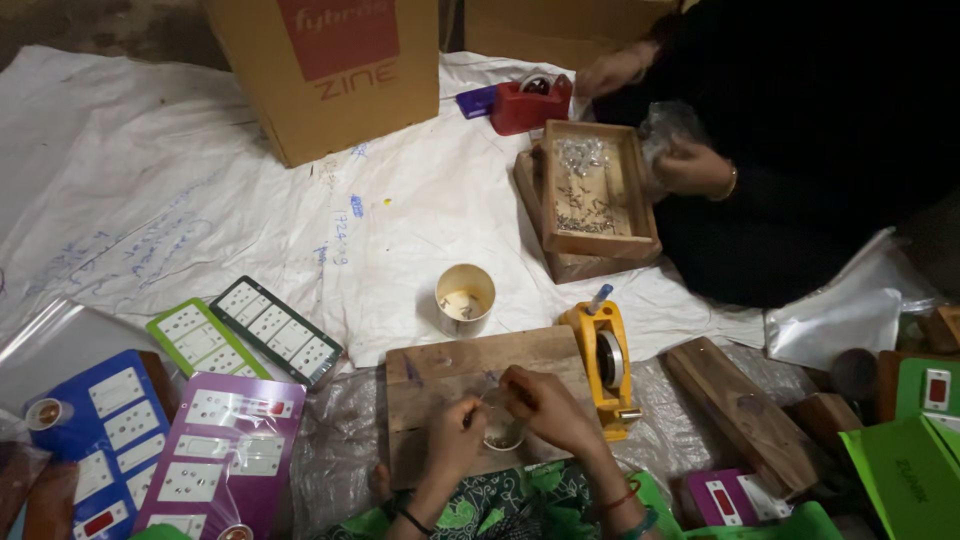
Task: The person sits on the floor and assembles small electrical components by hand. They pick up parts from a small container, connect them, and place the assembled units into a paper cup.
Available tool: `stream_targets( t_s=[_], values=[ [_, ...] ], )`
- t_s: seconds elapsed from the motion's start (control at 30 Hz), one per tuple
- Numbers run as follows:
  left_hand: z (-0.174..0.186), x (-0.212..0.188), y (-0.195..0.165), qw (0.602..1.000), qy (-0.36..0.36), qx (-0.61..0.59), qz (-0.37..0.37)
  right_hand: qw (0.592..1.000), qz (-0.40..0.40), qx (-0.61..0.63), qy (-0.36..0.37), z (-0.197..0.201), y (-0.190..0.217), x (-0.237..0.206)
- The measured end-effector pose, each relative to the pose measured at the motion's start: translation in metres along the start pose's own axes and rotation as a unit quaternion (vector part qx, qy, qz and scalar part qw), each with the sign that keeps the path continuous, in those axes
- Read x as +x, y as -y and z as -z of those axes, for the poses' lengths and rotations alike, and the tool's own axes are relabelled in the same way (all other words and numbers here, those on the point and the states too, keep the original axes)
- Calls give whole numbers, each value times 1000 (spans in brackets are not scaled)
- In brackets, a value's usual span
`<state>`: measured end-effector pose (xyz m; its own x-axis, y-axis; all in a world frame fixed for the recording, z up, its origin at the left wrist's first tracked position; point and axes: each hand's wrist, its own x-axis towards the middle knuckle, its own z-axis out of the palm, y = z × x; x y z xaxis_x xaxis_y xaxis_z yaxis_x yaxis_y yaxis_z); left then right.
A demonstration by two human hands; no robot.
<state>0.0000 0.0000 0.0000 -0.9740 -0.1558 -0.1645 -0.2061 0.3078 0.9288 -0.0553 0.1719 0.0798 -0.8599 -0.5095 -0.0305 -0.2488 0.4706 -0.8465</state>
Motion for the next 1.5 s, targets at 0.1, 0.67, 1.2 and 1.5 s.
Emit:
stream_targets(
  t_s=[0.1, 0.67, 1.2, 1.5],
  values=[
    [0, -2, -4, 997, -9, -28, -70, 999, 36, -36, 19, -7, -14, 1],
    [-12, 0, 14, 989, 43, -129, 62, 997, 68, -28, -12, -8, -41, -6],
    [-21, -3, 41, 928, 124, -323, 140, 993, 112, -43, 12, -16, -48, -19],
    [-16, -10, 44, 926, 125, -303, 186, 988, 139, -55, 39, -16, -42, -22]
  ],
)
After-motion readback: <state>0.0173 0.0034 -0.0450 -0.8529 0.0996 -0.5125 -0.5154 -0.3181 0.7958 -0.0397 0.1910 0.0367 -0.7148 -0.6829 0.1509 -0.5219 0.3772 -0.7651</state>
